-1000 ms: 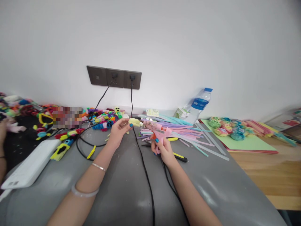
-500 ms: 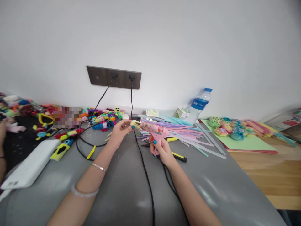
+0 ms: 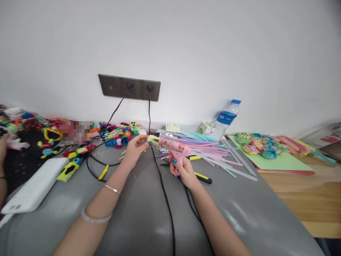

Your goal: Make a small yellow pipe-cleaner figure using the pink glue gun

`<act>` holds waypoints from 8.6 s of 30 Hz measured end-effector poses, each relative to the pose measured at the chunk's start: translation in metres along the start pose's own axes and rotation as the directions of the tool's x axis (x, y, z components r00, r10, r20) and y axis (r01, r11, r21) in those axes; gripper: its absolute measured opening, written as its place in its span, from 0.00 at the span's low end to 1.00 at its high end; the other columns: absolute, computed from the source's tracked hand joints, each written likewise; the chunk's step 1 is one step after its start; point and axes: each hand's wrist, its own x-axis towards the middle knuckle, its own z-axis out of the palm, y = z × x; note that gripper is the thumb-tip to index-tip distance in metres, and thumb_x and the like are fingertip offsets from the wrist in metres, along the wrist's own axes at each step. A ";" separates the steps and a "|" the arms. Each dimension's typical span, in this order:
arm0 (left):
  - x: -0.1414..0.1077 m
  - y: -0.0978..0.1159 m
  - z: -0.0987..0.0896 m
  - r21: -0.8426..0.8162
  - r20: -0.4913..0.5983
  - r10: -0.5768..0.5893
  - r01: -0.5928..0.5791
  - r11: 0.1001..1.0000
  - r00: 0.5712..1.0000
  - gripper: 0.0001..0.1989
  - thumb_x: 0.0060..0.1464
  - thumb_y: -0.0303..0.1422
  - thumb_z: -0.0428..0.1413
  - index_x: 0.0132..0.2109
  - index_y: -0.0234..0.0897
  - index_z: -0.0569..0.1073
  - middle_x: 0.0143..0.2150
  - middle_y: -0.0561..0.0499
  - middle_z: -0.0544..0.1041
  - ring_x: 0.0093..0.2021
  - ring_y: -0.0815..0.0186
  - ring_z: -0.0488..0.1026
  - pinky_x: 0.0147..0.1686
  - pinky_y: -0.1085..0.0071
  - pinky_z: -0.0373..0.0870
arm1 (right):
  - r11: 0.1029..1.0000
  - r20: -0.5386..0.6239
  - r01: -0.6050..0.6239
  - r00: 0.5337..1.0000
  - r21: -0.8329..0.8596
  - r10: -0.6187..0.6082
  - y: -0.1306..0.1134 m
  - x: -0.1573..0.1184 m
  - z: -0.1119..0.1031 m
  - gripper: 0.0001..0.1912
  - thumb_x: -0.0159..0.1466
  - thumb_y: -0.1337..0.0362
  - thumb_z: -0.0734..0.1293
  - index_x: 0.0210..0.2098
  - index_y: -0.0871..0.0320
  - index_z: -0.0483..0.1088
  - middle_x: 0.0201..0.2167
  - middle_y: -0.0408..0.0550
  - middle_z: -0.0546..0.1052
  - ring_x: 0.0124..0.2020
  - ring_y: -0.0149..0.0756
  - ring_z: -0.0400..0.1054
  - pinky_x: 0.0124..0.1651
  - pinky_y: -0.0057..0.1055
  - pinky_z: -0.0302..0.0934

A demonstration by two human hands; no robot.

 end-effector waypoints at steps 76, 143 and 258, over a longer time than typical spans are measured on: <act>0.016 0.007 -0.017 -0.307 -0.319 0.048 -0.151 0.940 0.947 0.20 0.33 0.35 0.73 0.36 0.35 0.77 0.34 0.51 0.81 0.33 0.69 0.79 0.36 0.75 0.75 | 0.796 -0.012 0.018 0.999 -0.605 -0.032 -0.043 0.008 0.002 0.08 0.63 0.67 0.63 0.39 0.58 0.72 0.35 0.48 0.78 0.34 0.36 0.71 0.38 0.30 0.64; 0.008 0.002 -0.011 -0.063 -0.196 -0.022 0.009 0.998 0.980 0.19 0.40 0.37 0.70 0.40 0.35 0.78 0.39 0.47 0.80 0.38 0.65 0.77 0.37 0.71 0.76 | 0.968 -0.170 0.020 0.985 0.249 0.024 0.004 0.108 -0.001 0.16 0.55 0.54 0.72 0.37 0.55 0.70 0.35 0.46 0.78 0.34 0.35 0.74 0.34 0.29 0.66; 0.006 0.005 -0.006 -0.058 -0.156 -0.066 0.057 0.997 0.986 0.21 0.38 0.40 0.71 0.39 0.36 0.78 0.39 0.49 0.81 0.39 0.64 0.77 0.40 0.69 0.75 | 0.932 -0.194 0.305 0.919 -0.197 -0.342 0.006 0.102 0.020 0.03 0.58 0.65 0.67 0.28 0.55 0.72 0.26 0.43 0.68 0.28 0.33 0.59 0.33 0.32 0.54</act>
